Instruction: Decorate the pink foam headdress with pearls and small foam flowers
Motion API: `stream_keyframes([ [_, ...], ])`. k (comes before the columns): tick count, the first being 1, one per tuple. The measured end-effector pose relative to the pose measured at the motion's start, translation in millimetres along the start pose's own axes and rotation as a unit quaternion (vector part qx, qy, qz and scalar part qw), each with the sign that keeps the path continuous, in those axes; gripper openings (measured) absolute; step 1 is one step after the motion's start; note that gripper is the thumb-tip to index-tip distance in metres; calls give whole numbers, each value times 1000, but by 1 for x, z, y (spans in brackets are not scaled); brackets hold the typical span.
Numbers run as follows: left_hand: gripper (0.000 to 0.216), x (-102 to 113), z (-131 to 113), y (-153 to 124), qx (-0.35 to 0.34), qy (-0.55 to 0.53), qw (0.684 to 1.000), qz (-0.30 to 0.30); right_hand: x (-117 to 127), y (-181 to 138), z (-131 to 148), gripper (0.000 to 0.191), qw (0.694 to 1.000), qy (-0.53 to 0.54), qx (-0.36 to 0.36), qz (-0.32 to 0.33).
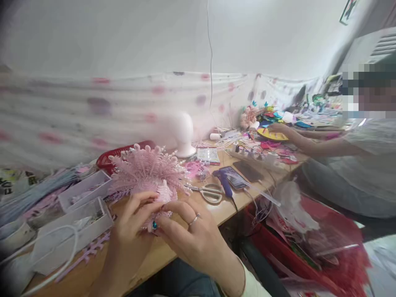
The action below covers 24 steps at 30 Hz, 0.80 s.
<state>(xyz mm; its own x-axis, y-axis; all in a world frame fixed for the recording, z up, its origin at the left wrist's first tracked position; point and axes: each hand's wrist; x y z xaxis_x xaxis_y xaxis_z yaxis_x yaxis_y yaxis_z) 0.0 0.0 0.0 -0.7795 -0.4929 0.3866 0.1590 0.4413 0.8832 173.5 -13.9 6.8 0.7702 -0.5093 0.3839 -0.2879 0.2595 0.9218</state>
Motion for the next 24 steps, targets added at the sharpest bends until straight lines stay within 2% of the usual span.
stream_keyframes([
  [4, 29, 1, -1, 16, -17, 38, 999, 16, -4, -1, -9, 26, 999, -13, 37, -14],
  [7, 26, -2, -4, 21, -38, 68, 997, 27, -9, -4, -17, 32, 999, -36, -5, -13],
  [10, 25, -9, -12, 21, -46, 87, 995, 21, -15, -7, -26, 30, 997, -36, -51, -44],
  [16, 32, -17, -29, 16, -13, 52, 999, -7, -23, 0, -37, 30, 995, 57, -65, -51],
  [21, 30, 4, -17, 1, 2, 57, 998, -37, -24, 21, -49, 8, 969, 123, -191, -93],
  [24, 25, 17, -2, -13, 14, 62, 997, -44, -30, 35, -63, 10, 954, 118, -263, -86],
])
Point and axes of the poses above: each hand's wrist, its own y-axis towards the middle knuckle, its own x-axis out of the back of the hand, z = x × y, and after that the axes turned 6 degrees about -z, right-handed
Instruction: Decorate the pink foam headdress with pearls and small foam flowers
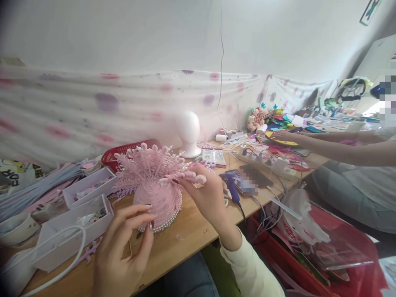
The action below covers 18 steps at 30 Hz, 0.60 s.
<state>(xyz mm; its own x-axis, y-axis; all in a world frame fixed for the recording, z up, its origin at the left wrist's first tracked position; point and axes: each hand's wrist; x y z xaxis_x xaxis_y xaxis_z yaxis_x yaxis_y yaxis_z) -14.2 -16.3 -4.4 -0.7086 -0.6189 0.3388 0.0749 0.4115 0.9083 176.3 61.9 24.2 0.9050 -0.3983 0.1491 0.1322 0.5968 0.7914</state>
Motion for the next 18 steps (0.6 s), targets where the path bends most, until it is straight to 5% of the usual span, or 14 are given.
stream_keyframes([
  [6, 23, 10, 18, -16, 31, 8, 999, 9, -20, 17, -13, 11, 997, -50, -54, 16],
  [18, 25, 3, 28, -27, 58, -57, 996, 20, -38, 12, -28, 13, 994, -111, -6, -4],
])
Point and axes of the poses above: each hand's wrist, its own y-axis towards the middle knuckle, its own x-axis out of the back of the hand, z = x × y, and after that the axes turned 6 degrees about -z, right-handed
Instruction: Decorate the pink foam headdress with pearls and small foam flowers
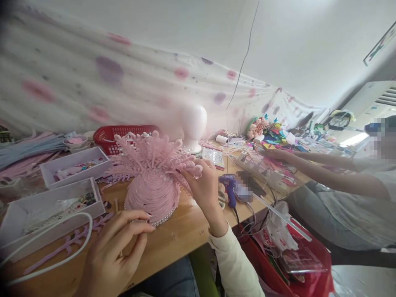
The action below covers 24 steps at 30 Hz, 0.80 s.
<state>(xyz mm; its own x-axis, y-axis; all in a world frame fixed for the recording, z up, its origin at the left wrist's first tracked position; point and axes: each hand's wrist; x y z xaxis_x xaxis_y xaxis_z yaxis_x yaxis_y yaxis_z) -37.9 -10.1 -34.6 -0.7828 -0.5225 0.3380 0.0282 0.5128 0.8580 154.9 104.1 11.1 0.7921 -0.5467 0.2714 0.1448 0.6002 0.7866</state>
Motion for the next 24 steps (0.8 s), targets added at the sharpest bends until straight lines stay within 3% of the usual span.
stream_keyframes([
  [9, 25, -2, 2, -4, 22, -7, 999, 24, 18, 5, 2, 18, 1000, -3, 10, -20],
  [18, 27, -3, 0, -7, 14, -24, 999, 44, -3, 1, -5, 21, 997, -48, 55, 18],
  [24, 26, -8, 3, 3, 8, -7, 999, 41, -9, 2, -12, 19, 990, -74, 117, -1],
])
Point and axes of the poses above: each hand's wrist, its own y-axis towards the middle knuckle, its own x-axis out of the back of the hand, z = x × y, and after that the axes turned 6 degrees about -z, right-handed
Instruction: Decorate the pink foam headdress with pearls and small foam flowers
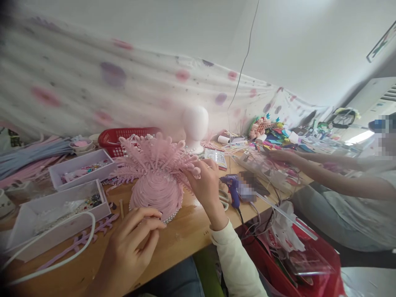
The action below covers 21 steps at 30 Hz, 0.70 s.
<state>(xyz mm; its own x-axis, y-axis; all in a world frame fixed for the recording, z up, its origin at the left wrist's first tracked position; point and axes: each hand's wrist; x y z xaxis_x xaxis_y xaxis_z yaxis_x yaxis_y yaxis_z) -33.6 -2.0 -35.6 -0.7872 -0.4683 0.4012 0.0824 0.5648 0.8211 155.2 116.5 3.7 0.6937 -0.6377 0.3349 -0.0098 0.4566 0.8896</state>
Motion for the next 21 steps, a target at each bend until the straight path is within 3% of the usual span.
stream_keyframes([
  [6, 22, -17, 8, 33, 23, 103, 994, -14, 0, -5, -8, 20, 1000, -17, 21, 8],
  [13, 25, -39, 27, 55, 35, 276, 960, 41, -9, -6, -13, 29, 1000, 26, 6, -12],
  [21, 31, -43, 40, 60, 2, 284, 955, 88, -9, -3, -18, 31, 994, 94, -57, -15],
])
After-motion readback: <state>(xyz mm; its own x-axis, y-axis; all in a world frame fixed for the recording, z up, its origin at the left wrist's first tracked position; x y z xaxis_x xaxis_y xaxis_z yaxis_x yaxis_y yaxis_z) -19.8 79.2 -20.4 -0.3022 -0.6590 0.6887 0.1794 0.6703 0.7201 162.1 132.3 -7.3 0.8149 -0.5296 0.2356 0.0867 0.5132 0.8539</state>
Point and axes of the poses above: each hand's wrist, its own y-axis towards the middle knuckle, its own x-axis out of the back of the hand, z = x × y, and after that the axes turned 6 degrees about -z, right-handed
